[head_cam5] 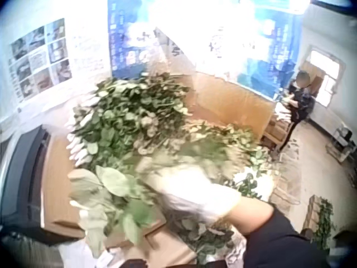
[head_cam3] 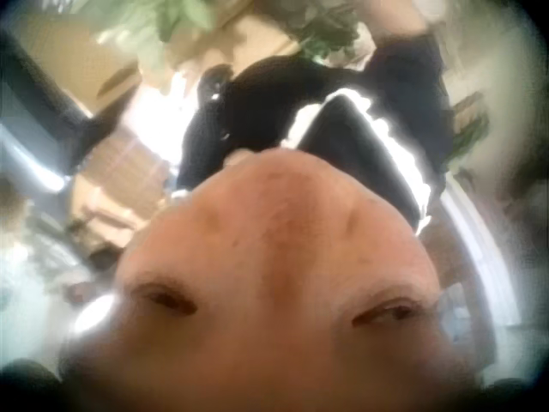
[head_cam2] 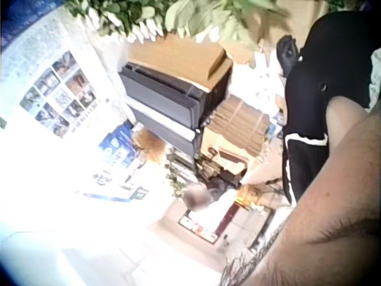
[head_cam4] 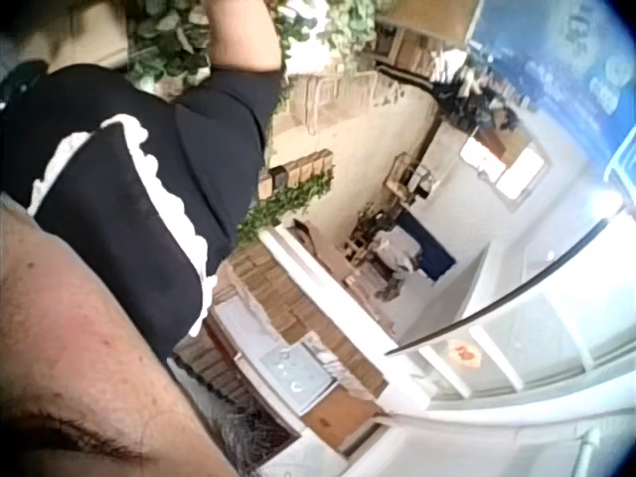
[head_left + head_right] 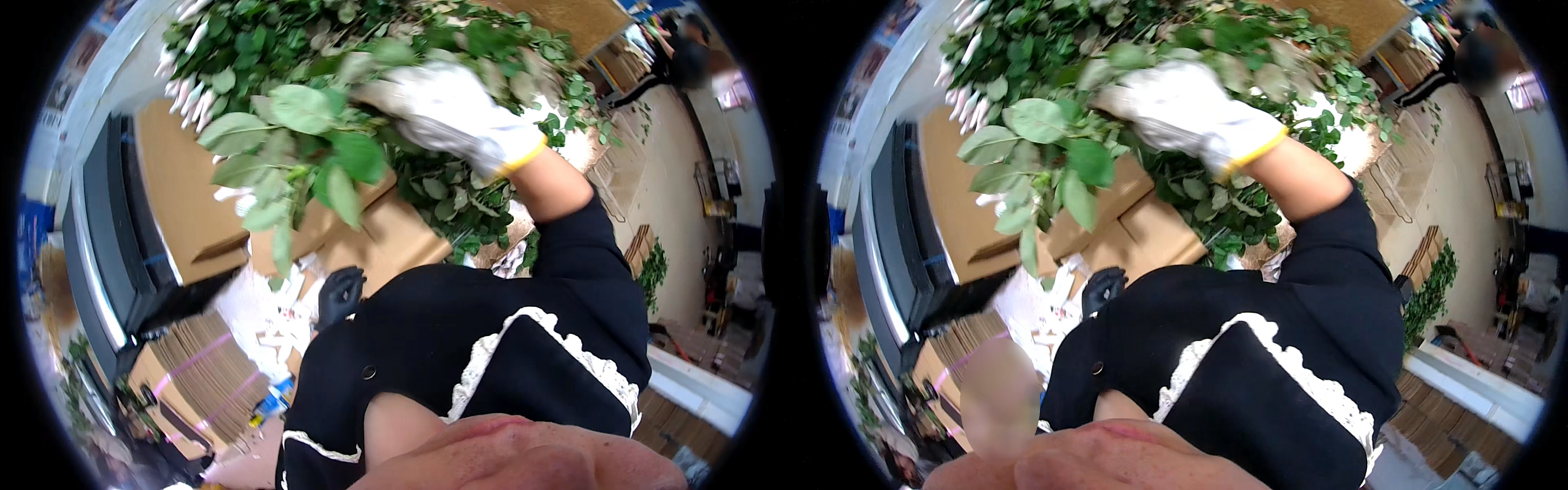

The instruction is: The person arranges pink roses and green leaves into a cardboard box. They place the flowers and leaves one by one, adjusting their positions to create a decorative arrangement.

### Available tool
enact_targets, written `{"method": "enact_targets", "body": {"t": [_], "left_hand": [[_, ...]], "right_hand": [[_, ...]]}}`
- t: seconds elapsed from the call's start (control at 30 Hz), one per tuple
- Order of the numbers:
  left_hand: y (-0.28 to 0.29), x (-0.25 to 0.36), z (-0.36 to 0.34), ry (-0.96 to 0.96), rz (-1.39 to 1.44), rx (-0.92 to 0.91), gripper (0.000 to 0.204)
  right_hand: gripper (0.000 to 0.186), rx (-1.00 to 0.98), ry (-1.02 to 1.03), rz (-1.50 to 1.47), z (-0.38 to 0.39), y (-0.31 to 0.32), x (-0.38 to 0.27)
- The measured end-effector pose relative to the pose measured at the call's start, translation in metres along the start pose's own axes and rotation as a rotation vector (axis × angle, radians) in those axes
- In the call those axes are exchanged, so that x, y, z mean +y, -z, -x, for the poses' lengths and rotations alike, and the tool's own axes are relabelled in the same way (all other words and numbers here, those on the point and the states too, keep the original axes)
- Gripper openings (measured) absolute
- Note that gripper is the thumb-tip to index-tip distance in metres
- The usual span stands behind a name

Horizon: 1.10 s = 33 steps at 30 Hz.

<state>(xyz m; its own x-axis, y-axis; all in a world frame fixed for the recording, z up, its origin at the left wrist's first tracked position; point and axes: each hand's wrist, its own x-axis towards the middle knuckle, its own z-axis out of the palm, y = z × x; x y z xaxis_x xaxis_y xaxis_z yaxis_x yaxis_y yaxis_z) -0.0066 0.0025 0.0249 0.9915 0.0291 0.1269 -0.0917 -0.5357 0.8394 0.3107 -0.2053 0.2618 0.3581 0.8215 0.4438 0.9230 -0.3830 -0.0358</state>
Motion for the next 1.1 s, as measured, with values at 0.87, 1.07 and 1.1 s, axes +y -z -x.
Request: {"method": "enact_targets", "body": {"t": [0.87, 1.07, 1.1], "left_hand": [[0.035, 0.037, -0.023, 0.043, -0.07, -0.094, 0.051], [0.02, 0.021, -0.026, -0.092, 0.183, -0.226, 0.04], [0.019, 0.02, -0.023, -0.172, -0.033, -0.18, 0.043]], "right_hand": [[0.038, -0.503, -0.188, 0.063, -0.134, -0.083, 0.016], [0.039, -0.845, -0.211, -0.128, -0.043, -0.176, 0.013], [0.039, -0.718, -0.174, -0.167, -0.034, -0.176, 0.014]]}}
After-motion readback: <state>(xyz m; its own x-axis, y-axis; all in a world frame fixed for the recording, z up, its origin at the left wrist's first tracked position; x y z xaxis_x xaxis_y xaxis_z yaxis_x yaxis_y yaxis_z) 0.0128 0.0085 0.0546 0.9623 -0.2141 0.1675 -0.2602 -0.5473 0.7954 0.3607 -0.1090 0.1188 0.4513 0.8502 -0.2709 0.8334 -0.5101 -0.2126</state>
